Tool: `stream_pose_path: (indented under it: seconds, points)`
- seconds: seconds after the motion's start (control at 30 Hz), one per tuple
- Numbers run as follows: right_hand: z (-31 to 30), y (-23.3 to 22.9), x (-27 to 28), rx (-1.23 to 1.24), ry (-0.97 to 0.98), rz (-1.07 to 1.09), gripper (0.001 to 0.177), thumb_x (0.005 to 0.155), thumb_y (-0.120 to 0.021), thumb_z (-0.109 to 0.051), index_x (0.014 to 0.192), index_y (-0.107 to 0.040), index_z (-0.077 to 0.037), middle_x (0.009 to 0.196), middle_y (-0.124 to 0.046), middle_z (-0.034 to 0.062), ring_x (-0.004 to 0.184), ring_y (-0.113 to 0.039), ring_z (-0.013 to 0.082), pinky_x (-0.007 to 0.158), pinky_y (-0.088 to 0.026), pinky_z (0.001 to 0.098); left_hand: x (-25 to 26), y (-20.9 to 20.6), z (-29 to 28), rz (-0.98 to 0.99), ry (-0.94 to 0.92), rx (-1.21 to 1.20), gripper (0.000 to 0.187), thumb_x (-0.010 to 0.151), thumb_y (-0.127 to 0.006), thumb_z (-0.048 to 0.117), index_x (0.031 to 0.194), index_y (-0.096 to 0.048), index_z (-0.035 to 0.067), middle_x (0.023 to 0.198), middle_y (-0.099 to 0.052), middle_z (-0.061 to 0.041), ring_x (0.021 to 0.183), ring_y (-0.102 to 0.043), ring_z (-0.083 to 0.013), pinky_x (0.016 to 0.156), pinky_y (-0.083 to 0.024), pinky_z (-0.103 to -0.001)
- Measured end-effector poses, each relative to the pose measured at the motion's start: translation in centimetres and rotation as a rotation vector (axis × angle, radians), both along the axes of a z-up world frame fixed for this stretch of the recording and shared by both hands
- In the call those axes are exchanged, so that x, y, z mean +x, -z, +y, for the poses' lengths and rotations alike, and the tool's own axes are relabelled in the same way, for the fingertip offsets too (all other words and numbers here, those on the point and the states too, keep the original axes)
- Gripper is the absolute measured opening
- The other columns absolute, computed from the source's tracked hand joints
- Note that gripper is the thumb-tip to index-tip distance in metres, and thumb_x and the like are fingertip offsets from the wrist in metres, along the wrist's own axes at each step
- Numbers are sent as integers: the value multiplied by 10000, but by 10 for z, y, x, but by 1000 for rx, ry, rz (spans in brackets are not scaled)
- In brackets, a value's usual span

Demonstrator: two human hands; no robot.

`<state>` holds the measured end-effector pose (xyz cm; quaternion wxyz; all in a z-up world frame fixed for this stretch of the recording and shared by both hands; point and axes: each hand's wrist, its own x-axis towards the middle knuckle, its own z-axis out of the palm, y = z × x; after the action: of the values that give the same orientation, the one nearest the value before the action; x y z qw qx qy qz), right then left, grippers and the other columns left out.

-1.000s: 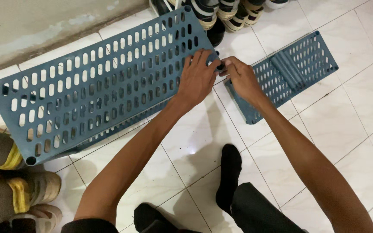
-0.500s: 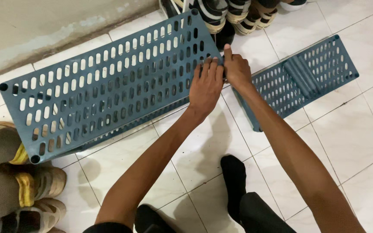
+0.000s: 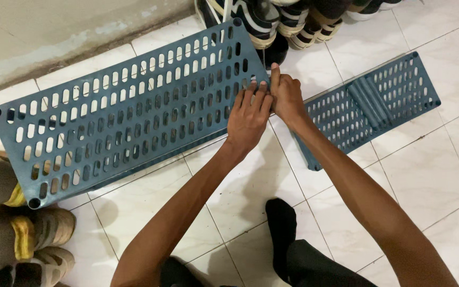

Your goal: The person assembles a blue plastic shoe rack on a tiled floor by inserting cylindrical connectors into perforated panels and securing them. The person repeatedly aligns panels, inserts connectors, and adjusts the structure to form a multi-tiered rack.

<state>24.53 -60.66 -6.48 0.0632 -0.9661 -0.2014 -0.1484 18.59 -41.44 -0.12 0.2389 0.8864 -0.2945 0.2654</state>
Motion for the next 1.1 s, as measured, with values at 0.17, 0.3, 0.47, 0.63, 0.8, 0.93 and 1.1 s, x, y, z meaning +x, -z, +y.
stream_pose_path:
  seconds: [0.17, 0.3, 0.47, 0.63, 0.8, 0.93, 1.1]
  points:
    - [6, -8, -1, -32, 4, 0, 676, 840, -671, -20, 1405, -379, 211, 800, -627, 272, 645, -633, 417, 534, -502, 482, 2, -2, 5, -13, 45, 23, 258, 932, -701, 123, 1133, -624, -20, 1380, -605, -229, 1292, -566, -408, 1093, -466, -522]
    - [10, -13, -6, 73, 98, 174, 439, 1039, -631, -28, 1383, -448, 174, 839, -640, 252, 652, -640, 396, 541, -508, 462, -1, -4, 8, -29, 109, -7, 444, 877, -715, 229, 1166, -620, -94, 1349, -589, -280, 1252, -553, -452, 1050, -450, -561]
    - [12, -18, -3, 17, 39, 62, 631, 842, -736, -66, 1315, -434, 223, 777, -634, 247, 621, -629, 390, 503, -490, 451, -1, -5, 7, -1, 74, 1, 255, 957, -667, 114, 1150, -619, -45, 1392, -574, -256, 1305, -552, -419, 1105, -458, -549]
    - [14, -17, -5, 49, 2, -10, 657, 835, -735, -65, 1337, -416, 212, 808, -642, 238, 654, -638, 393, 522, -487, 463, -4, -5, 9, 20, 71, 36, 264, 958, -621, 93, 1177, -611, -55, 1411, -569, -258, 1319, -534, -421, 1123, -428, -544]
    - [17, -21, 1, 38, 26, 49, 619, 872, -668, -38, 1388, -428, 205, 773, -632, 258, 631, -654, 410, 538, -523, 472, -5, -5, 15, 62, 84, 95, 377, 948, -600, 94, 1302, -575, -33, 1479, -509, -226, 1394, -471, -395, 1163, -383, -520]
    - [27, -41, 0, 267, 130, 334, 340, 1119, -411, -162, 1267, -522, 123, 767, -630, 264, 616, -659, 443, 540, -519, 519, -7, -9, 29, 79, 71, 184, 386, 941, -604, 101, 1312, -567, -2, 1463, -517, -200, 1411, -473, -341, 1166, -385, -520]
    - [40, -65, -7, 477, 240, 353, 568, 1156, -336, -342, 882, -638, 53, 683, -589, 306, 690, -616, 506, 634, -473, 557, -16, -20, 51, 134, 39, 154, 379, 939, -647, 162, 1285, -582, 19, 1361, -557, -200, 1321, -492, -375, 1115, -388, -559]
